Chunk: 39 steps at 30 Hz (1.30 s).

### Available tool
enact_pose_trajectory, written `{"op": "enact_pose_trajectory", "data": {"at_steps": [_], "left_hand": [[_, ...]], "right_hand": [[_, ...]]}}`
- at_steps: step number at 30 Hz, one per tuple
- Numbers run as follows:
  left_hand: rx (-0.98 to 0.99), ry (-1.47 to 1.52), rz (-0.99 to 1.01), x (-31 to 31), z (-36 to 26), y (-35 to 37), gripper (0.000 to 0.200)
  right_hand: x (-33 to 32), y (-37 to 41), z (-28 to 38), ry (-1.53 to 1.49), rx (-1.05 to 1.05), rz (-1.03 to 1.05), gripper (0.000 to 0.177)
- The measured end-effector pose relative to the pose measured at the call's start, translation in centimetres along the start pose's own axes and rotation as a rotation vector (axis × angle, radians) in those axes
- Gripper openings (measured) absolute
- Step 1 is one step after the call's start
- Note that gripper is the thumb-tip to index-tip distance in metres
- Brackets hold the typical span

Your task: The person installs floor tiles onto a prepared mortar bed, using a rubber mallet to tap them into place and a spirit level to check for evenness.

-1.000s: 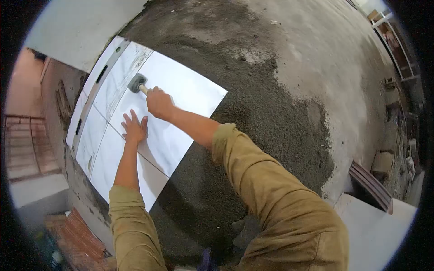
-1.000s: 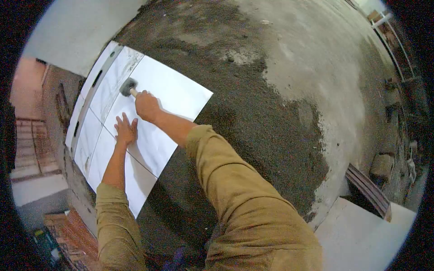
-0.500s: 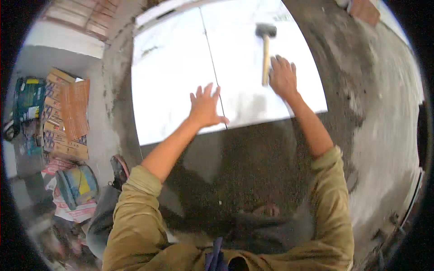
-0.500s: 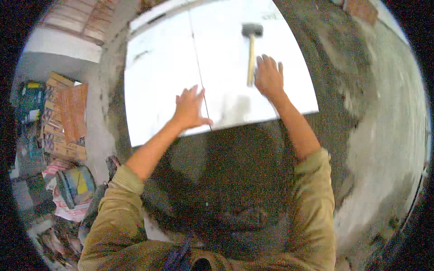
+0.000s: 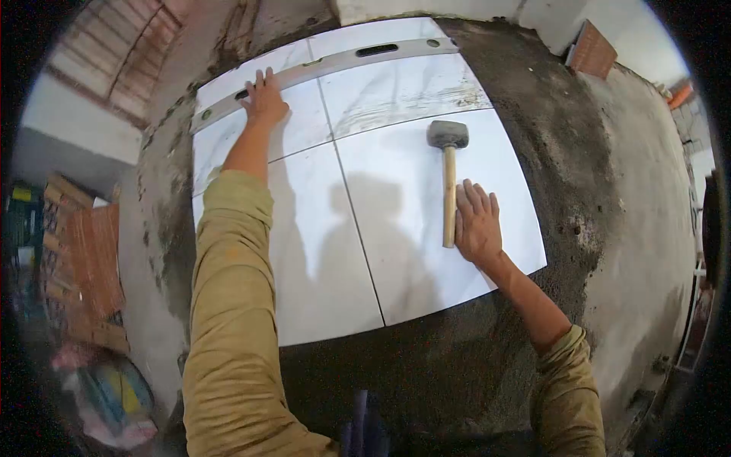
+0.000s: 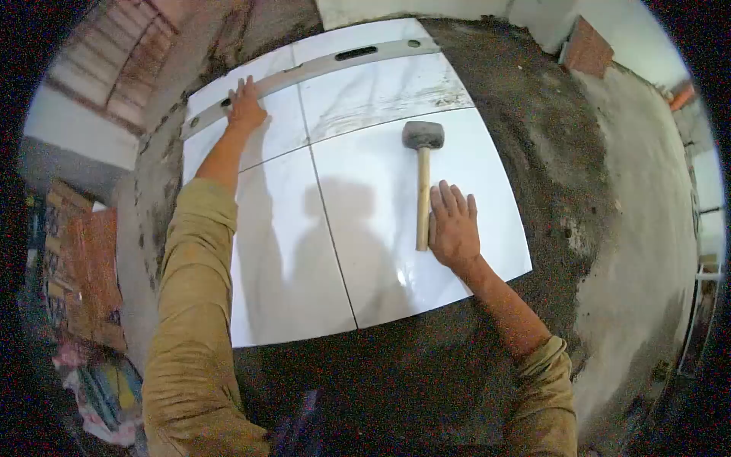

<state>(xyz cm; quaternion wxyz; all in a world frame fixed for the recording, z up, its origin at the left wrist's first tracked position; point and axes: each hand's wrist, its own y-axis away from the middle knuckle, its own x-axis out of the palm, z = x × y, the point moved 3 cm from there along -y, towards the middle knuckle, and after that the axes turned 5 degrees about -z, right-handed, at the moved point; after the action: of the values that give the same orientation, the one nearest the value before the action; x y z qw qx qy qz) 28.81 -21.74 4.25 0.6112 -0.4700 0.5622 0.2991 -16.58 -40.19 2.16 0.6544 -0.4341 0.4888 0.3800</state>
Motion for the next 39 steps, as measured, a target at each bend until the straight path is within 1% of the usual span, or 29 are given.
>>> {"op": "enact_pose_trajectory", "data": {"at_steps": [2,4,5,7,8,9,11,12,14,15,17,19,20,21,22,23,24,25,27,28,29,30,31,32,33,34,35,37,39], "left_hand": [[0.023,-0.007,0.031,0.4,-1.3,-1.6,0.086],[-0.084,0.017,0.191,1.4,-1.9,-3.0,0.090],[-0.067,0.023,0.186,1.6,-2.2,-3.6,0.090],[-0.075,-0.068,0.307,2.3,-2.0,-3.5,0.094],[-0.061,-0.076,0.258,1.9,-2.1,-2.9,0.089],[-0.049,-0.087,0.257,1.6,-2.0,-2.2,0.089],[0.028,-0.214,0.412,0.3,-2.6,-1.2,0.079],[0.047,-0.221,0.403,-1.3,-3.3,0.1,0.079],[0.132,-0.312,0.292,-4.6,-4.9,3.2,0.076],[0.151,-0.318,0.293,-5.6,-4.7,4.7,0.076],[0.151,0.160,0.203,-8.0,-2.8,6.5,0.079],[0.231,0.151,0.066,-10.0,-0.7,10.6,0.074],[0.287,0.207,0.091,-13.1,-1.2,14.7,0.070],[0.327,0.275,0.095,-16.5,-1.9,18.7,0.066],[0.322,0.274,0.131,-18.1,-2.0,22.6,0.066],[0.360,0.329,0.143,-19.7,-2.1,25.9,0.062],[0.397,0.379,0.149,-20.9,-1.9,29.0,0.059],[0.362,0.409,0.248,-21.1,-1.7,31.9,0.054],[0.488,0.445,0.297,-21.9,-3.2,36.8,0.050],[0.506,0.390,0.286,-21.0,-3.3,38.5,0.050],[0.526,0.335,0.277,-20.0,-3.4,40.1,0.049],[0.525,0.323,0.321,-19.5,-3.9,41.3,0.050],[0.524,0.329,0.333,-18.9,-3.7,42.2,0.050],[0.551,0.239,0.332,-17.9,-3.4,42.7,0.051],[0.585,0.152,0.323,-17.0,-3.4,43.1,0.053],[0.571,0.228,0.302,-16.4,-3.4,43.7,0.048],[0.580,0.238,0.310,-15.9,-3.3,44.1,0.048],[0.507,0.192,0.350,-15.0,-2.6,44.8,0.048],[0.515,0.206,0.340,-14.4,-2.3,45.2,0.048]], "right_hand": [[-0.4,-0.2,-0.1,-0.012,0.019,0.013,0.050],[-0.5,-0.2,-0.1,-0.011,0.022,0.035,0.051],[-0.6,-0.4,-0.3,-0.005,0.037,0.027,0.051],[-0.8,-0.1,-0.1,-0.008,0.025,0.036,0.052],[-0.9,-0.1,-0.2,-0.014,0.030,0.030,0.052],[-0.8,0.2,-0.1,-0.023,0.042,0.026,0.052],[-0.8,0.2,-0.4,-0.030,0.040,0.016,0.052],[-1.0,0.3,-0.4,-0.022,0.046,0.032,0.053],[-1.2,0.6,-0.8,-0.043,0.051,0.008,0.053],[-1.0,1.0,-0.9,-0.069,0.039,0.002,0.054],[0.2,1.3,-1.4,-0.076,0.022,-0.053,0.055],[2.0,1.4,-2.5,-0.025,-0.015,-0.128,0.052],[2.7,1.5,-3.0,-0.127,-0.016,-0.170,0.050],[1.8,1.4,-3.6,-0.143,-0.087,-0.236,0.038],[1.4,-0.3,-5.4,-0.241,-0.158,0.088,0.027],[1.6,0.4,-8.4,-0.567,-0.161,-0.376,0.019],[0.8,0.8,-11.1,-0.482,0.075,-0.507,0.019],[-2.8,2.9,-12.8,-0.478,0.278,-0.507,0.025],[-5.7,6.4,-18.0,-0.931,0.476,-0.676,0.028],[-7.3,8.3,-19.9,-1.293,0.772,-0.681,0.027],[-8.6,10.2,-22.2,-1.205,0.797,-0.764,0.027],[-9.7,11.6,-23.7,-1.173,0.908,-0.730,0.027],[-9.3,12.9,-25.5,-1.164,0.917,-0.724,0.027],[-9.0,13.5,-27.6,-0.836,0.779,-0.740,0.027],[-9.0,14.0,-28.0,-0.729,0.718,-0.732,0.028],[-8.9,14.5,-28.5,-0.619,0.658,-0.728,0.028],[-8.8,15.0,-29.0,-0.509,0.601,-0.730,0.028],[-8.5,15.0,-28.1,-0.514,0.583,-0.645,0.029],[-8.9,14.8,-26.2,-0.496,0.618,-0.573,0.030]]}}
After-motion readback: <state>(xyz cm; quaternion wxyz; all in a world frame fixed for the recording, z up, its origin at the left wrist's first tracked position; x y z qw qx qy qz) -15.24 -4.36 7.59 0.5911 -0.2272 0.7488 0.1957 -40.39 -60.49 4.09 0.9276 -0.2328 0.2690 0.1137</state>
